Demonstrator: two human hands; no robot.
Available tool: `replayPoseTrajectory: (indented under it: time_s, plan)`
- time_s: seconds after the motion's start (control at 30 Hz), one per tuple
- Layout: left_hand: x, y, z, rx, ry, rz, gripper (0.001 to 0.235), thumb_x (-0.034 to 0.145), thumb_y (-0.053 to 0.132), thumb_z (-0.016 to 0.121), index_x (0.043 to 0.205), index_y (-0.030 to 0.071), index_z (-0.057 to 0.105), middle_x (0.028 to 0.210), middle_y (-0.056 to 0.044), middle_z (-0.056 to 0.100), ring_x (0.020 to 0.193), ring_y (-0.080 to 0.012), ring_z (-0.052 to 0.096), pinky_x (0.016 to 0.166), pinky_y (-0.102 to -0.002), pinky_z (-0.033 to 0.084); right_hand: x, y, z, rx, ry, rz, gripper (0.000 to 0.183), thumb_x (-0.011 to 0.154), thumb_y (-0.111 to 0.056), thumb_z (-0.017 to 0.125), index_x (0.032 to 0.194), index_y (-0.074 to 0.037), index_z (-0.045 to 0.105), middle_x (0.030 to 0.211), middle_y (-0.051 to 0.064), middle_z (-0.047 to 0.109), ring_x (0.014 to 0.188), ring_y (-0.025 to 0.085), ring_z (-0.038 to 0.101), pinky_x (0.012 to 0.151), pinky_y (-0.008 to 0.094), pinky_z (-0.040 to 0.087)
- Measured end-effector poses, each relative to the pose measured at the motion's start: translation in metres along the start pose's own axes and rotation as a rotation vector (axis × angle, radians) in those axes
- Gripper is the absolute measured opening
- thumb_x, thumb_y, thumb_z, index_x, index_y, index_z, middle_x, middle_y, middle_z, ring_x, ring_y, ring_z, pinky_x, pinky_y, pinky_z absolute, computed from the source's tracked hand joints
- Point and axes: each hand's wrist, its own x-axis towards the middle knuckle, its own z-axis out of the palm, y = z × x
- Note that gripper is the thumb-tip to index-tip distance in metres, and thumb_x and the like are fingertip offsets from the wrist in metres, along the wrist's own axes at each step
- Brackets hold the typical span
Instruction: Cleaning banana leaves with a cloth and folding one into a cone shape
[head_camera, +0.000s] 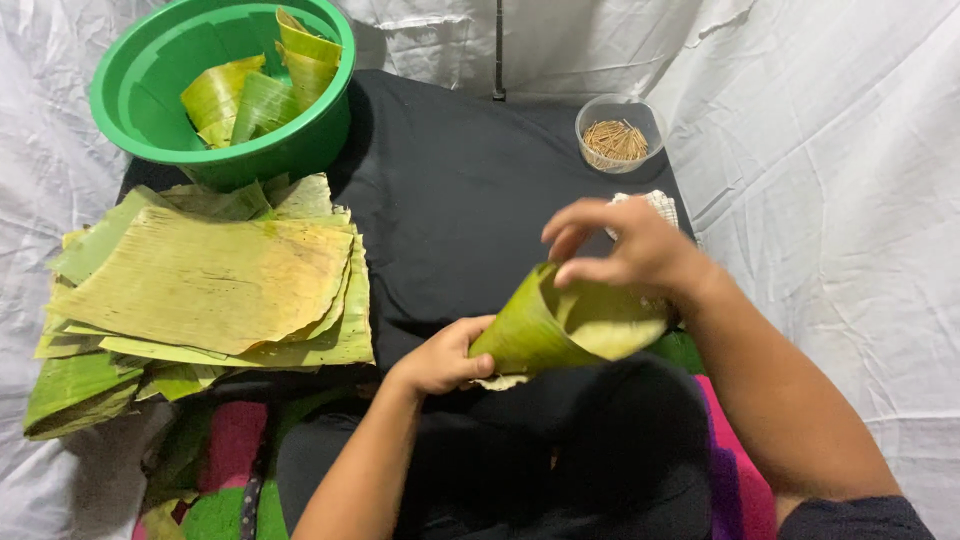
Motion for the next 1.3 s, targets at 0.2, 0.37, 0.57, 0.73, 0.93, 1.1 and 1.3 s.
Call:
replayPoseTrajectory:
  time_s: [0.2, 0.37, 0.57, 0.73, 0.93, 1.1, 1.3]
  plan:
    - [0.000, 0.008, 0.021, -0.383, 0.202, 0.255, 0.104, 0.066, 0.087, 0.066, 0.129, 0.005, 0.058, 0.074, -0.007, 0.058, 0.045, -0.0091, 0.048, 0.036, -0.021, 0.038, -0.035, 0.034, -0.015, 0.107, 0.676, 0.280, 0.021, 0.107, -0.011, 0.068, 0.127, -0.005, 0.065, 0.110, 0.012, 0.074, 0.092, 0.016, 0.071, 0.070, 0.025, 0.058]
    - [0.011, -0.033, 0.024, -0.125, 0.323, 0.279, 0.134, 0.045, 0.052, 0.101, 0.156, 0.009, 0.038, 0.140, -0.012, 0.059, 0.127, -0.0224, 0.055, 0.109, -0.047, 0.043, -0.058, 0.050, 0.057, 0.353, 0.763, 0.448, 0.048, 0.099, -0.019, 0.071, 0.142, -0.006, 0.053, 0.119, 0.011, 0.067, 0.097, 0.016, 0.066, 0.073, 0.026, 0.062]
    - [0.018, -0.017, 0.048, -0.071, 0.438, 0.085, 0.090, 0.066, 0.007, 0.094, 0.145, 0.013, 0.053, 0.124, -0.010, 0.067, 0.116, -0.0234, 0.062, 0.101, -0.047, 0.051, -0.073, 0.113, 0.092, 0.691, 0.945, 0.466, 0.055, 0.096, 0.001, 0.068, 0.148, -0.001, 0.051, 0.116, 0.017, 0.071, 0.099, 0.025, 0.074, 0.080, 0.036, 0.067]
    - [0.023, -0.052, 0.057, -0.377, 0.339, 0.087, 0.082, 0.072, -0.013, 0.085, 0.144, 0.012, 0.055, 0.118, -0.006, 0.069, 0.094, -0.0157, 0.065, 0.081, -0.037, 0.058, -0.069, 0.133, 0.085, 0.660, 0.941, 0.449, 0.049, 0.091, 0.009, 0.067, 0.139, 0.000, 0.062, 0.106, 0.016, 0.075, 0.093, 0.024, 0.076, 0.079, 0.036, 0.067]
    - [0.025, -0.050, 0.068, -0.542, 0.245, 0.171, 0.061, 0.096, 0.039, 0.067, 0.148, 0.020, 0.042, 0.109, -0.005, 0.067, 0.072, -0.0040, 0.058, 0.059, -0.025, 0.054, -0.052, 0.051, 0.090, 0.697, 0.984, 0.346, 0.047, 0.104, -0.003, 0.055, 0.151, 0.003, 0.047, 0.065, -0.004, 0.057, 0.055, -0.001, 0.051, 0.061, 0.010, 0.048]
    - [0.042, -0.050, 0.065, -0.489, 0.343, 0.273, 0.044, 0.104, 0.042, 0.050, 0.132, 0.008, 0.053, 0.081, -0.012, 0.066, 0.045, -0.0079, 0.056, 0.037, -0.021, 0.044, -0.062, 0.048, 0.146, 0.576, 0.821, 0.352, 0.084, 0.090, -0.012, 0.074, 0.160, -0.002, 0.029, 0.153, 0.021, 0.050, 0.143, 0.034, 0.045, 0.119, 0.050, 0.037]
    - [0.041, -0.080, 0.066, -0.069, 0.511, 0.223, 0.061, 0.107, 0.043, 0.045, 0.153, 0.002, 0.043, 0.132, -0.021, 0.063, 0.120, -0.0292, 0.059, 0.106, -0.052, 0.045, -0.050, 0.050, 0.150, 0.795, 0.906, 0.345, 0.060, 0.102, -0.017, 0.058, 0.155, 0.003, 0.036, 0.144, 0.021, 0.057, 0.136, 0.034, 0.054, 0.116, 0.052, 0.041]
